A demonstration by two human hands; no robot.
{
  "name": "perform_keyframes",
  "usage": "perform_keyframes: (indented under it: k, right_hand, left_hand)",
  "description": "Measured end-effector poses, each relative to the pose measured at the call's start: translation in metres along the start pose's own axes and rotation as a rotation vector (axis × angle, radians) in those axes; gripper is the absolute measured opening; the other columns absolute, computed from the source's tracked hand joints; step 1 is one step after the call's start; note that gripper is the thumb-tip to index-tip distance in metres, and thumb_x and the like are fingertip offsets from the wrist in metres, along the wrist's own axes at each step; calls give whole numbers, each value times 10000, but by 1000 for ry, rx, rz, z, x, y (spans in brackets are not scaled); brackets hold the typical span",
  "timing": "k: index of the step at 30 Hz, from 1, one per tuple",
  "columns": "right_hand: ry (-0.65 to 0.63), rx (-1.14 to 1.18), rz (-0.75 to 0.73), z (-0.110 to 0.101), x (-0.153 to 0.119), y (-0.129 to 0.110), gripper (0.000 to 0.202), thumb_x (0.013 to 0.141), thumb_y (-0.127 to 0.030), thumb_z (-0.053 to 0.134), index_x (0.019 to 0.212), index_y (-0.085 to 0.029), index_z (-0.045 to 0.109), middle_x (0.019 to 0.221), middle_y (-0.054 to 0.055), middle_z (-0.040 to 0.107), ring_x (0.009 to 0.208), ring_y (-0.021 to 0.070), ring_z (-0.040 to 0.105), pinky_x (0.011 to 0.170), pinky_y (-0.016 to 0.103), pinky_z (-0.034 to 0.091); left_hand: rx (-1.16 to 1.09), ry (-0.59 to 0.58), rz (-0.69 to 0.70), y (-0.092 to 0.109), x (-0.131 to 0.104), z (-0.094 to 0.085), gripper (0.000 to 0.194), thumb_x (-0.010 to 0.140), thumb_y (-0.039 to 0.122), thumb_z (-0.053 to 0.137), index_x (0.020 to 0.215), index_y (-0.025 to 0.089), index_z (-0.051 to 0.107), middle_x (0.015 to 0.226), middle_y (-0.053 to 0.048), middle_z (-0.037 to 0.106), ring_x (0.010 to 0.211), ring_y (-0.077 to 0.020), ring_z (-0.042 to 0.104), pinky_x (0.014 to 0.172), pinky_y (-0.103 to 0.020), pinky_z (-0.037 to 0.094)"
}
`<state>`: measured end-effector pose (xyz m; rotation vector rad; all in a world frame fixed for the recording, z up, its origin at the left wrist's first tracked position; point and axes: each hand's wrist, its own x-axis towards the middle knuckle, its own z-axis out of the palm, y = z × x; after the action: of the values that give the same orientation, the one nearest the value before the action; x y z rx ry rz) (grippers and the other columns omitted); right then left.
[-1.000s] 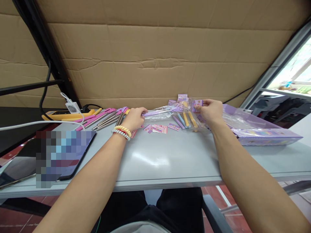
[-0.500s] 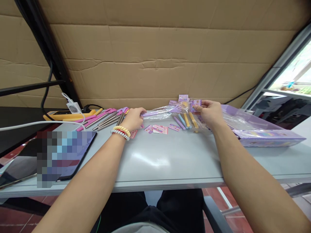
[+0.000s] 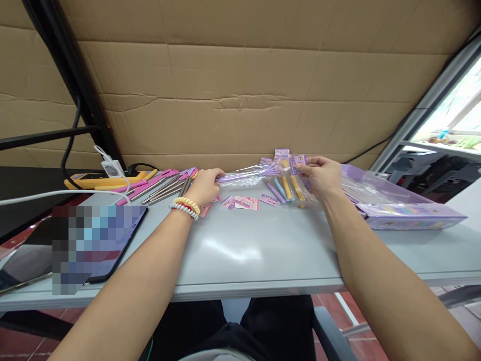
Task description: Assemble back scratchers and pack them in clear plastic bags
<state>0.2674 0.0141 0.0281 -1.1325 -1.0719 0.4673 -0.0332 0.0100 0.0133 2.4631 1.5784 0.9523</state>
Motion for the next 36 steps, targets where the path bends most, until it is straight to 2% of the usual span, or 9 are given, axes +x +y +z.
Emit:
perform_keyframes:
  k: [5,10,17,23,30,33,36]
  right_hand:
    - [-123,96,66,-4,1,1,318,440,-160,811,646,-197,572,611,-17,612,584,139,606,520,265,533]
    - [-277,74,124,-6,-3,-3,262,520,-221,793,742,-184,658,752,13,658,647,127,616,506,225,527]
    - [-379,74,148,-9,-3,-6,217,581,-268,756,751,-166,667,697,30,656,586,149,619,478,272,552]
    - [-375,33,129,-7,-5,-5,144,583,-219,766,673,-161,670,691,25,663,594,133,625,513,239,560]
    - [-286,40,148,-6,-3,-2,248,488,-209,838,610,-148,631,589,16,620,521,114,602,470,207,532]
    - [-311,66,154,-7,-4,-2,281,471,-231,849,639,-149,640,621,18,629,532,111,597,435,193,503]
    - [-399,125,186,-8,-6,-6,293,509,-286,832,704,-152,660,682,28,647,567,122,608,422,198,488]
  left_hand:
    - [6,5,-11,-1,0,0,407,725,64,458,1066,177,650,1052,-40,687,1001,-166,613,928,-256,450]
    - [0,18,-19,1,0,-2,399,714,55,457,1033,177,662,1032,-43,693,971,-173,621,902,-266,465]
    - [19,30,-24,1,0,-3,419,698,41,448,1023,189,667,1028,-32,695,973,-170,620,906,-265,464]
    - [23,24,-18,1,0,-3,421,703,30,433,1029,163,664,1025,-47,696,968,-174,622,894,-263,463]
    - [16,24,-14,4,-1,-4,421,696,36,440,1026,162,669,1017,-50,698,969,-179,625,902,-270,465]
    - [9,32,-19,4,-1,-4,415,696,43,447,1024,163,671,1017,-54,698,967,-186,625,905,-281,469]
    - [-2,37,-30,4,-1,-4,398,700,47,460,1017,157,674,1011,-57,698,960,-187,626,906,-276,468]
